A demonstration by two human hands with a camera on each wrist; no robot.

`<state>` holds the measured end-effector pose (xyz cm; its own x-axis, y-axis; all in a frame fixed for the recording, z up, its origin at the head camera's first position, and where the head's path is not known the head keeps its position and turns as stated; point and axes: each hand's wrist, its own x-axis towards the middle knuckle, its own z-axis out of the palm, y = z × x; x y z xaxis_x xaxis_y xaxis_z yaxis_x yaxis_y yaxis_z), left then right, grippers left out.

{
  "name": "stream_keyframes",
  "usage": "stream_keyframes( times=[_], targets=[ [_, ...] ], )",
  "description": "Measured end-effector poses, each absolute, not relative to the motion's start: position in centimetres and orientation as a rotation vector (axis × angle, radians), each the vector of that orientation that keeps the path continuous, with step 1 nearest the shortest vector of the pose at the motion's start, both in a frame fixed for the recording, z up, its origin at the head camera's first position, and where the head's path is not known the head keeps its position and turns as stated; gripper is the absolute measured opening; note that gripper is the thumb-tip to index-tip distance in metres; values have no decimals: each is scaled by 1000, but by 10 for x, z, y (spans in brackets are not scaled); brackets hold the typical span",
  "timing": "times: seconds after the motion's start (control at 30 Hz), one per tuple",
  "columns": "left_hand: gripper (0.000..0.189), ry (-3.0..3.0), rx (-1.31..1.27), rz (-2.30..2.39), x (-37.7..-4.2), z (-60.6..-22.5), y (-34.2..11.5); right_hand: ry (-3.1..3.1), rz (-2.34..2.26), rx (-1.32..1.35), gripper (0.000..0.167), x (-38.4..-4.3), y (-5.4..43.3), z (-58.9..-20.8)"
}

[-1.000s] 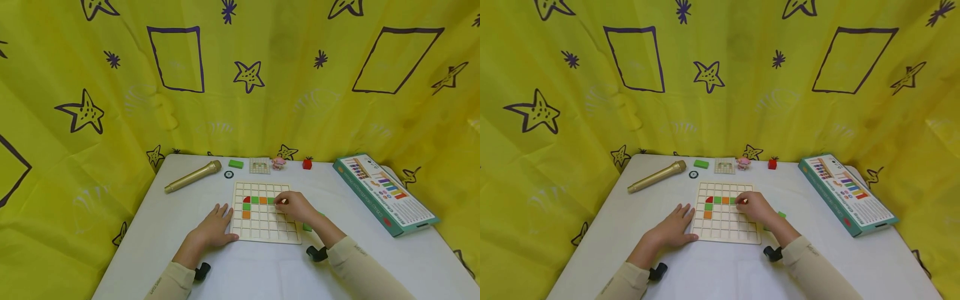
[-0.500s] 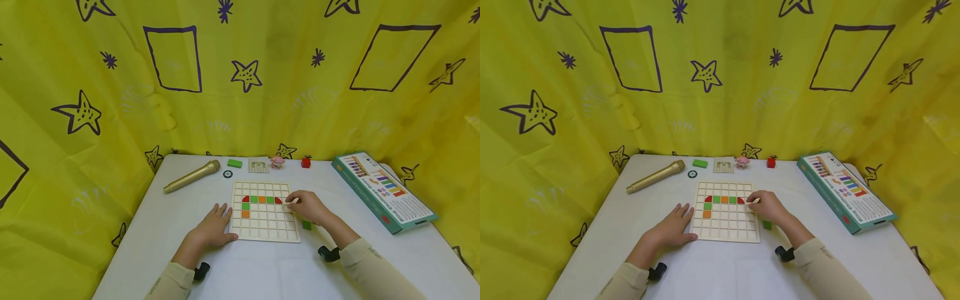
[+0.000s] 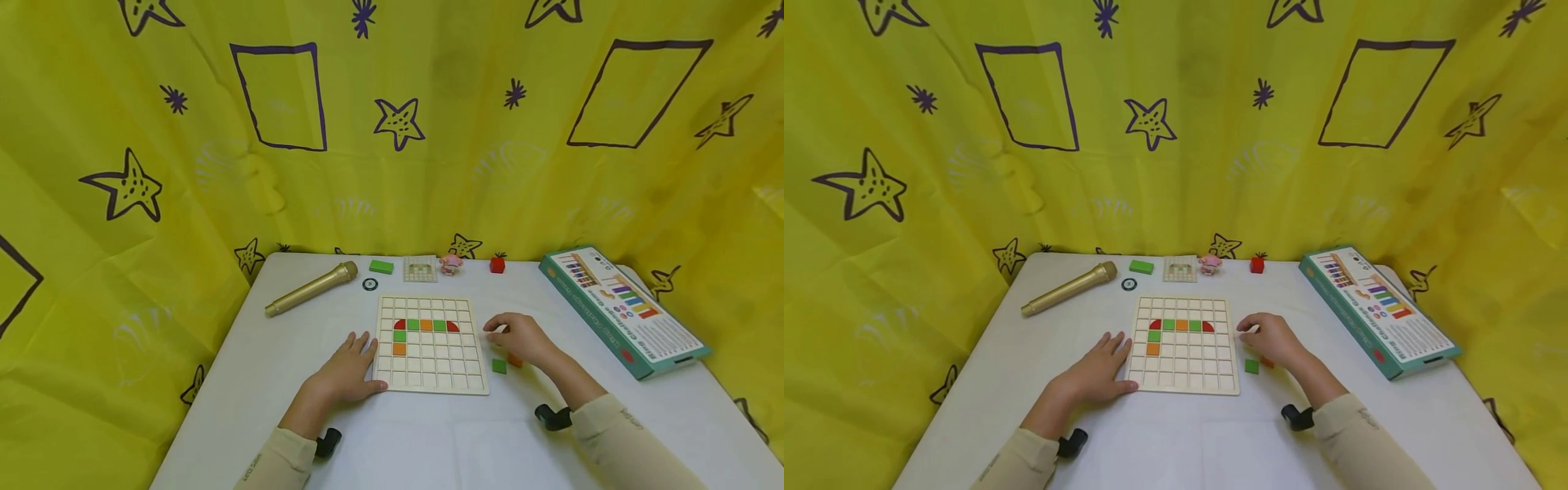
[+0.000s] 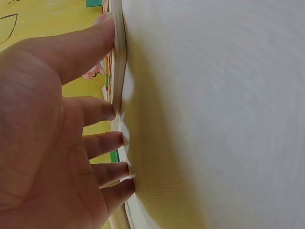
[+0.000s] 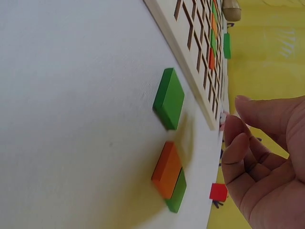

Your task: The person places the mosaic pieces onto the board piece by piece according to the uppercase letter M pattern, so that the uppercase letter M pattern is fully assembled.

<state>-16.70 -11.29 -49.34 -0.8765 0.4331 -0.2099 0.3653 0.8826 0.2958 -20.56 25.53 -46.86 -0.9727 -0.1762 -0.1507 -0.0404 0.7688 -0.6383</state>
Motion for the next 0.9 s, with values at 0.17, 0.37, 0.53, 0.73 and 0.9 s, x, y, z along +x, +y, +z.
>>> stream_keyframes(
  times=[0.17, 0.37, 0.53, 0.73, 0.9],
  targets=[
    [90, 2783, 593, 362, -167, -492, -112, 2759, -1009, -147, 18, -203, 267, -472],
    [89, 2782, 593, 354, -166, -492, -112, 2761, -1014, -106, 18, -198, 278, -476],
    [89, 2785, 603, 348, -166, -492, -113, 2779, -1000, -80, 19, -195, 288, -480],
    [90, 2791, 606, 353, -166, -493, -114, 2793, -990, -84, 20, -193, 298, -487],
    [90, 2783, 612, 354, -167, -495, -114, 2802, -980, -75, 18, -189, 301, -489]
  ],
)
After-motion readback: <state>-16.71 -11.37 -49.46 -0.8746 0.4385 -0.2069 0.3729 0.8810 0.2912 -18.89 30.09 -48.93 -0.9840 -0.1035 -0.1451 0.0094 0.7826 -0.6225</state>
